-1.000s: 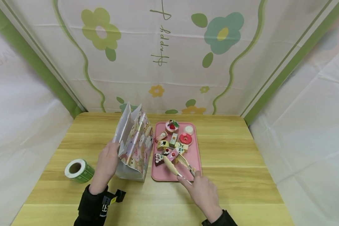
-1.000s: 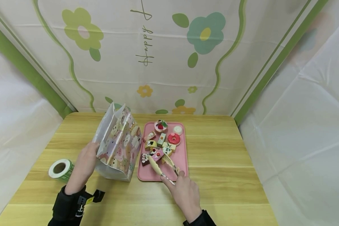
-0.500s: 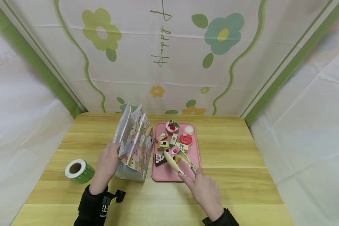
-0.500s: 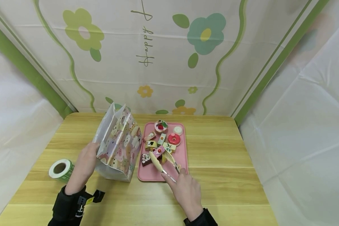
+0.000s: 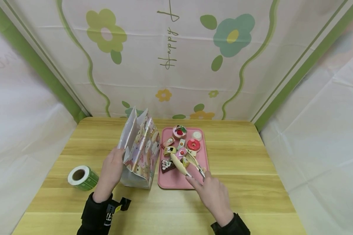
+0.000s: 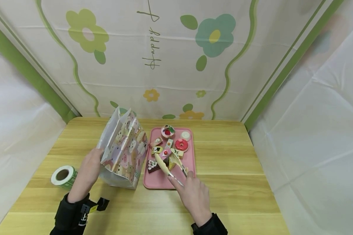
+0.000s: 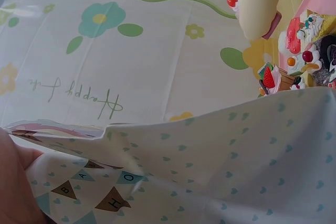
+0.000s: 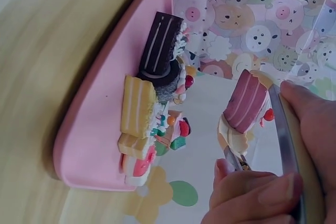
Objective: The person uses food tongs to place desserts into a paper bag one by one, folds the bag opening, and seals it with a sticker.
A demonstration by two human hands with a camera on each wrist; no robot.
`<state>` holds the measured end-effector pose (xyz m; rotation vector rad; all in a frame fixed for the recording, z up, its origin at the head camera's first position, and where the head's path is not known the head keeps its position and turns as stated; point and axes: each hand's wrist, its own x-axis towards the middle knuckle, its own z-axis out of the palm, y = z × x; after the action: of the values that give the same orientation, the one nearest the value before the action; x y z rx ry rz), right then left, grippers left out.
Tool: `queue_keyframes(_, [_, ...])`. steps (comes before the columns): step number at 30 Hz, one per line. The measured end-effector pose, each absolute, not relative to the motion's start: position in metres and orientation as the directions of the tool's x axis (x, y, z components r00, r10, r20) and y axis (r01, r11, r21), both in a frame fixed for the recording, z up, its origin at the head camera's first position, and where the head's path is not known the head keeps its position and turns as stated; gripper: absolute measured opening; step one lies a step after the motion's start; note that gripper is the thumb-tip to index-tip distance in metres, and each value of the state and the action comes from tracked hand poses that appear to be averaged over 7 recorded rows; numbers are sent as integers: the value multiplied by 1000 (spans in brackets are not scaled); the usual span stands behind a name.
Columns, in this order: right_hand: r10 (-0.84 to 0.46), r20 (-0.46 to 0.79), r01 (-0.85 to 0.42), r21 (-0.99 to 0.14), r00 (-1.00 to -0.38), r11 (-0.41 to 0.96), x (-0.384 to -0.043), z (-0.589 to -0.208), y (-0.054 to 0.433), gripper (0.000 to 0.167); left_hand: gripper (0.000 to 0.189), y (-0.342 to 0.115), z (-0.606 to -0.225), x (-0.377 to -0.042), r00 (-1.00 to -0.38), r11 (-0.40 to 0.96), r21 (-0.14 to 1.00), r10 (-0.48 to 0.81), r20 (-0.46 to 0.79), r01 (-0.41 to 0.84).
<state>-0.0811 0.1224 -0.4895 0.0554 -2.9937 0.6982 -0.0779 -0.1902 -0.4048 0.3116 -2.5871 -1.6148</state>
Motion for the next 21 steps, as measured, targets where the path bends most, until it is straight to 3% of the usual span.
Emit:
queue_keyframes(10, [-30,98,-69,-432,-995,899,-86,-471,118,79,62,-189,-404,-77,-978,426,896,-206,-43,-129])
queue_keyframes(17, [-81,199,-157,-407,-977,900,-93,-448,113,83,62,-190,-404,-77,-979,431,894,-201,-40,-125])
queue_keyframes(21, [-108,260,-208,-397,-960,894,-99,-431,110,72,64,-191,-403,-78,-979,437,891,-197,-43,-127])
